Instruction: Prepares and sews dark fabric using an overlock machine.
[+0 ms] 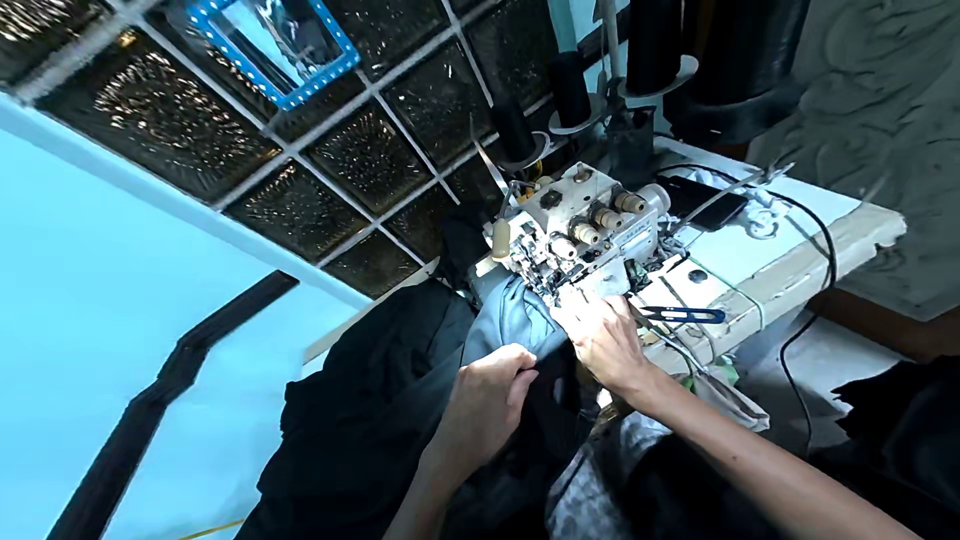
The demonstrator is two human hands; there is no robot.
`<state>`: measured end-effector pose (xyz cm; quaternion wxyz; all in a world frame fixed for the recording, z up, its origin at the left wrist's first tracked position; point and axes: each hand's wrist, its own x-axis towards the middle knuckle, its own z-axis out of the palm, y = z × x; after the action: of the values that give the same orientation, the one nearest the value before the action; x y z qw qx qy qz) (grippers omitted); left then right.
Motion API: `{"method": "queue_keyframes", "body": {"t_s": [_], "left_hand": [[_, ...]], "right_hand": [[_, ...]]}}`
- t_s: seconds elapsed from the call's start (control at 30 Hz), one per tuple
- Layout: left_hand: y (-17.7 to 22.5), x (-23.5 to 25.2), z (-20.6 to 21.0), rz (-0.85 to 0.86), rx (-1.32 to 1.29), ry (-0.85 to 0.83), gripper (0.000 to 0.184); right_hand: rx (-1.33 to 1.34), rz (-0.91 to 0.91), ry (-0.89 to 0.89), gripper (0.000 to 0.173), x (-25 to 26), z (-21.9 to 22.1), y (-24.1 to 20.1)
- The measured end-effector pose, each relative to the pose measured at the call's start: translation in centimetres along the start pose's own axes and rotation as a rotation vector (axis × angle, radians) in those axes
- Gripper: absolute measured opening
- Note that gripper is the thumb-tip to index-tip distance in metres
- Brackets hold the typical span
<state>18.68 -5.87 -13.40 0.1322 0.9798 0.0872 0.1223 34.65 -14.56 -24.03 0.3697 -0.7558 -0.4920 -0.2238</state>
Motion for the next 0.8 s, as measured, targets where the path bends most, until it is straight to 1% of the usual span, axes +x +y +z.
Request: {"method": "queue_keyframes", "body": {"t_s": [0.1, 0.13, 0.17, 0.23, 0.27, 0.3, 0.33, 0.37, 0.43, 0.47, 0.5, 0.53, 0.57, 0.6, 0.67, 0.7, 0.73, 0.77, 0.8], "left_hand": [[0.9, -0.4, -0.7, 0.019, -0.112, -0.218, 0.017], [1.1, -0.5, -0.9, 0.017, -0.086, -0.308, 0.018], [1.3, -0.7, -1.2, -0.010, -0.010, -0.387, 0.022], [1.7, -0.9, -2.0, -0.187, 0.220, -0.543, 0.040], [1.8, -1.0, -2.2, -0.291, 0.336, -0.605, 0.040], [1.6, -1.2, -2.5, -0.365, 0.415, -0.643, 0.031], [1.3, -1.8, -2.7, -0.370, 0.446, -0.644, 0.022], [1.0, -2.5, -3.0, -0.315, 0.425, -0.640, 0.017], [0.3, -4.2, -3.1, -0.001, 0.267, -0.512, 0.009], [0.2, -4.6, -2.8, 0.133, 0.170, -0.454, 0.009], [0.3, -4.7, -2.6, 0.226, 0.104, -0.410, 0.011], [0.4, -4.6, -2.4, 0.275, 0.072, -0.375, 0.014], [0.5, -4.4, -2.4, 0.285, 0.063, -0.344, 0.017], [0.5, -4.1, -2.5, 0.267, 0.077, -0.320, 0.018], [0.5, -3.3, -2.6, 0.196, 0.159, -0.298, 0.018], [0.3, -2.8, -2.5, 0.172, 0.212, -0.300, 0.017], [0.0, -2.2, -2.5, 0.136, 0.253, -0.331, 0.016], [-0.1, -1.5, -2.7, 0.068, 0.270, -0.393, 0.015], [-0.5, -0.8, -2.9, -0.005, 0.272, -0.452, 0.014]], "right_hand": [[0.017, -0.012, -0.014, 0.021, 0.2, -0.1, 0.0], [0.022, -0.018, -0.019, 0.020, 0.3, -0.2, 0.0], [0.024, -0.024, -0.028, 0.019, 0.4, -0.3, 0.0], [0.019, -0.029, -0.066, 0.018, 0.7, -0.6, -0.1], [0.016, -0.031, -0.076, 0.017, 0.8, -0.7, -0.1], [0.008, -0.035, -0.078, 0.017, 0.9, -0.7, 0.0], [0.004, -0.036, -0.077, 0.017, 0.9, -0.7, 0.0], [0.003, -0.033, -0.076, 0.017, 0.9, -0.6, -0.1], [-0.012, -0.029, -0.071, 0.015, 1.1, -0.6, -0.2], [-0.007, -0.034, -0.082, 0.014, 1.2, -0.8, -0.3], [0.009, -0.063, -0.108, 0.014, 1.2, -1.3, -0.5], [0.052, -0.126, -0.154, 0.015, 1.2, -1.9, -0.8], [0.125, -0.219, -0.256, 0.016, 1.2, -2.9, -1.2], [0.229, -0.331, -0.426, 0.015, 1.3, -4.4, -1.6], [0.455, -0.484, -0.847, 0.013, 2.3, -7.6, -2.5], [0.518, -0.505, -0.975, 0.014, 2.8, -8.8, -2.9], [0.508, -0.470, -1.068, 0.022, 3.4, -9.9, -3.1], [0.470, -0.394, -1.124, 0.028, 4.3, -10.7, -3.1], [0.425, -0.305, -1.130, 0.030, 4.9, -10.9, -2.8]]}}
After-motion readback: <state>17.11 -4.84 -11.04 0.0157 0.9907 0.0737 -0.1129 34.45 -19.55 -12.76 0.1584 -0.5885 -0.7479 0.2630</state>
